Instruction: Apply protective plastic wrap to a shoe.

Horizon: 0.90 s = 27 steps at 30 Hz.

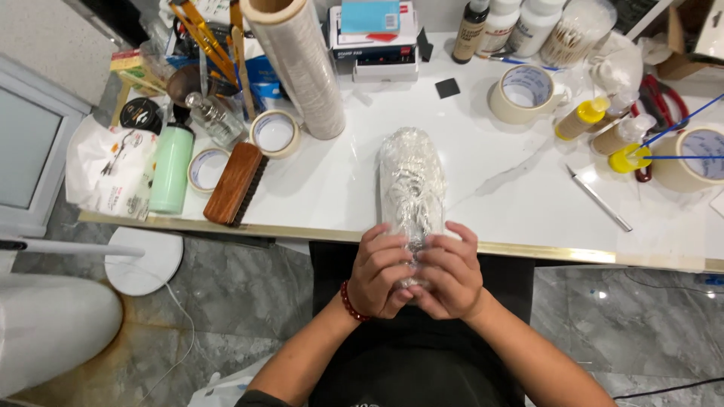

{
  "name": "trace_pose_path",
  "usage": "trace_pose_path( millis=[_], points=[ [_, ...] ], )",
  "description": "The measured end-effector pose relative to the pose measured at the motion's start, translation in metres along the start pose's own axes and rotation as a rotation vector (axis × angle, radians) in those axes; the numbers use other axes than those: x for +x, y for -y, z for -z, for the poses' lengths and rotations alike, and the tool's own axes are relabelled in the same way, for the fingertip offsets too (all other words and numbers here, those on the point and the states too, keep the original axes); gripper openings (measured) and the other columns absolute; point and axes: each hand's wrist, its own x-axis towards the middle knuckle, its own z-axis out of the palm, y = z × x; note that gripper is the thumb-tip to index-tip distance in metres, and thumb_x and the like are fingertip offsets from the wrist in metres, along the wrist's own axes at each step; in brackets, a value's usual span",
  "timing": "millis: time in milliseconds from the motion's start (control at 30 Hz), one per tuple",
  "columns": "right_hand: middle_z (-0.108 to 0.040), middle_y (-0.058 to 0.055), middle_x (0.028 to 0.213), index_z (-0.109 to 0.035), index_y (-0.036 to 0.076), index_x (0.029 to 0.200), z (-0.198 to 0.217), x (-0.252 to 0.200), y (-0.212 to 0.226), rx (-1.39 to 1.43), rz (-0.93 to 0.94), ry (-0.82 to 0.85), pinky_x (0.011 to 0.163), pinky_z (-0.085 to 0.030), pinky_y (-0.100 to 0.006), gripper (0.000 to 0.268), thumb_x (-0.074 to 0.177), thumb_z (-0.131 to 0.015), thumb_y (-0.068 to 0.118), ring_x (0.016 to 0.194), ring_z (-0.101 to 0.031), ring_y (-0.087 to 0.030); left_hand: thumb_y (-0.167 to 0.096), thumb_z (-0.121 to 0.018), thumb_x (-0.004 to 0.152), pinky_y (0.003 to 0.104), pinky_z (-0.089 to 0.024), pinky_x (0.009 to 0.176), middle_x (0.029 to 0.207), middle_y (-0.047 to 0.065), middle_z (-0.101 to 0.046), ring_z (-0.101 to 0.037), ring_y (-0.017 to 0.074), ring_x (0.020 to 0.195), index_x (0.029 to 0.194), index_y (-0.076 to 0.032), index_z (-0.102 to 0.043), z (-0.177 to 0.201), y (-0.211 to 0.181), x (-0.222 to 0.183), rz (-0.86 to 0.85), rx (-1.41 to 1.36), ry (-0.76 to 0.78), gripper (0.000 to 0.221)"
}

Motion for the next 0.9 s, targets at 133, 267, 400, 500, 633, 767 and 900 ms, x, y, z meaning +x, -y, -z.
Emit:
trace_pose_path(
  millis=[133,267,400,500,633,767,900],
  points=[
    [-0.068,-0.013,0.097,-0.066,0.002,0.091,-0.004,-0.011,-0.008,0.121,-0.005,0.035,0.103,-0.050,-0.056,0.026,0.092,-0.072,0.027,0.100,-0.067,-0.032,-0.043,-0.044,0.111,0.055,-0.037,0.119,0.114,0.009,-0.060,-0.061,0.0290,0.121,0.107,-0.009,-0.055,-0.014,0.009,-0.016,-0.029,-0.072,-0.016,0.036],
    [-0.068,-0.011,0.096,-0.066,0.007,0.092,-0.006,-0.017,-0.008,0.114,-0.016,0.059,0.102,-0.052,-0.055,0.023,0.094,-0.073,0.029,0.098,-0.067,-0.030,-0.043,-0.044,0.110,0.056,-0.038,0.119,0.109,0.006,-0.060,-0.061,0.0268,0.118,0.104,-0.012,-0.053,-0.011,0.009,-0.018,0.013,-0.089,0.013,0.032],
    [-0.063,-0.019,0.120,-0.066,0.004,0.115,0.000,-0.022,-0.002,0.141,-0.106,0.055,0.112,-0.043,-0.057,0.040,0.100,-0.065,0.041,0.120,-0.062,-0.037,-0.056,-0.046,0.107,0.056,-0.036,0.125,0.124,0.009,-0.058,-0.058,0.0318,0.130,0.115,-0.011,-0.054,-0.011,0.005,-0.015,0.101,-0.145,-0.016,0.047],
    [-0.056,-0.023,0.142,-0.057,0.001,0.133,-0.016,-0.059,0.004,0.221,-0.231,0.072,0.125,-0.026,-0.063,0.051,0.105,-0.054,0.045,0.142,-0.049,-0.042,-0.065,-0.036,0.107,0.061,-0.020,0.129,0.154,0.024,-0.038,-0.032,0.0451,0.151,0.135,-0.002,-0.050,-0.020,0.000,-0.012,0.276,-0.274,-0.068,0.071],
    [-0.054,-0.019,0.153,-0.055,0.006,0.144,-0.008,-0.051,-0.004,0.352,-0.341,0.113,0.133,-0.019,-0.059,0.055,0.105,-0.047,0.045,0.153,-0.043,-0.038,-0.068,-0.035,0.106,0.062,-0.018,0.137,0.165,0.020,-0.035,-0.027,0.0418,0.163,0.146,-0.006,-0.050,-0.008,0.007,0.002,0.335,-0.278,0.017,0.076],
    [-0.035,-0.021,0.166,-0.041,0.002,0.156,-0.007,-0.007,-0.037,0.398,-0.691,-0.012,0.130,-0.021,-0.049,0.065,0.105,-0.046,0.042,0.159,-0.027,-0.037,-0.064,-0.030,0.106,0.050,-0.021,0.131,0.168,0.025,-0.023,-0.025,0.0395,0.158,0.159,0.002,-0.021,0.002,0.041,0.048,0.542,-0.460,-0.090,0.085],
    [-0.023,-0.020,0.170,-0.038,0.001,0.156,-0.022,0.021,-0.059,0.405,-0.842,0.161,0.126,-0.015,-0.047,0.063,0.101,-0.050,0.029,0.160,-0.013,-0.034,-0.039,-0.025,0.112,0.043,-0.015,0.132,0.171,0.026,-0.025,-0.019,0.0384,0.162,0.158,0.007,-0.033,-0.020,0.075,0.057,0.562,-0.287,0.100,0.066]
  ],
)
